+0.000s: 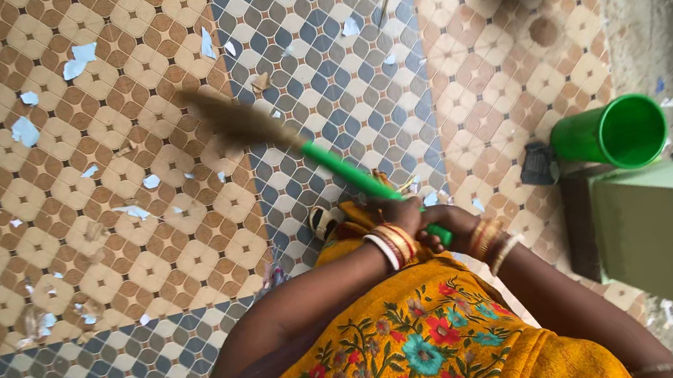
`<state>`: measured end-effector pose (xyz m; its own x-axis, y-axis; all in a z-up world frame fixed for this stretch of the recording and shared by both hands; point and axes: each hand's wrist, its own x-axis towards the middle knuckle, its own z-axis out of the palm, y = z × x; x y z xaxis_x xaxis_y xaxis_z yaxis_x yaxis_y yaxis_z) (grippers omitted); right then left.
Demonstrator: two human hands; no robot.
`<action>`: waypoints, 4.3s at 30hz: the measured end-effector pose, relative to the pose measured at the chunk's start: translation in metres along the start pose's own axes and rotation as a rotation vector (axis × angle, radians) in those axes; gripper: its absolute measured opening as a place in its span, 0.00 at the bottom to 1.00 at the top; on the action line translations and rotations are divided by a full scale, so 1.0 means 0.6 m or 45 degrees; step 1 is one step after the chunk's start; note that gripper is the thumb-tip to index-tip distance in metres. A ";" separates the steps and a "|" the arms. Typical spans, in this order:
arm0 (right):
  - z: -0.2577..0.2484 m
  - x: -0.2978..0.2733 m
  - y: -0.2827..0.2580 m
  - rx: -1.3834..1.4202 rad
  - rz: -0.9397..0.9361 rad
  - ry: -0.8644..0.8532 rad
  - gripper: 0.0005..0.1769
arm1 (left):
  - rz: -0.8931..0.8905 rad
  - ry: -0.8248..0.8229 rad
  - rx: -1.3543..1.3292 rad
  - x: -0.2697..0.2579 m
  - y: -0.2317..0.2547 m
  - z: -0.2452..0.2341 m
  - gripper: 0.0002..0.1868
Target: The person sweeps debris and paper scraps across a tiled floor using a broom with a green handle.
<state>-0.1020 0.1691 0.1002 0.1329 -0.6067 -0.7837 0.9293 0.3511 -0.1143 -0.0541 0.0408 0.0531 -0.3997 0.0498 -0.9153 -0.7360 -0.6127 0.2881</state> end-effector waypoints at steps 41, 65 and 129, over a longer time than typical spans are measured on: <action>-0.219 0.038 -0.595 0.305 -0.345 0.345 0.08 | 0.065 -0.156 0.764 0.336 0.557 0.321 0.35; 0.015 0.178 -0.984 -0.658 -0.004 -0.119 0.08 | 0.790 0.379 -0.229 0.441 0.842 0.099 0.59; 0.450 0.755 -1.887 -0.805 0.153 0.123 0.06 | 0.700 0.534 -0.245 0.601 1.876 -0.323 0.61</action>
<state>-1.0008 -0.6960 0.0394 0.1644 -0.4809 -0.8612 0.5239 0.7823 -0.3368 -0.9209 -0.7836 -0.0073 -0.4128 -0.5895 -0.6943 -0.3639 -0.5921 0.7190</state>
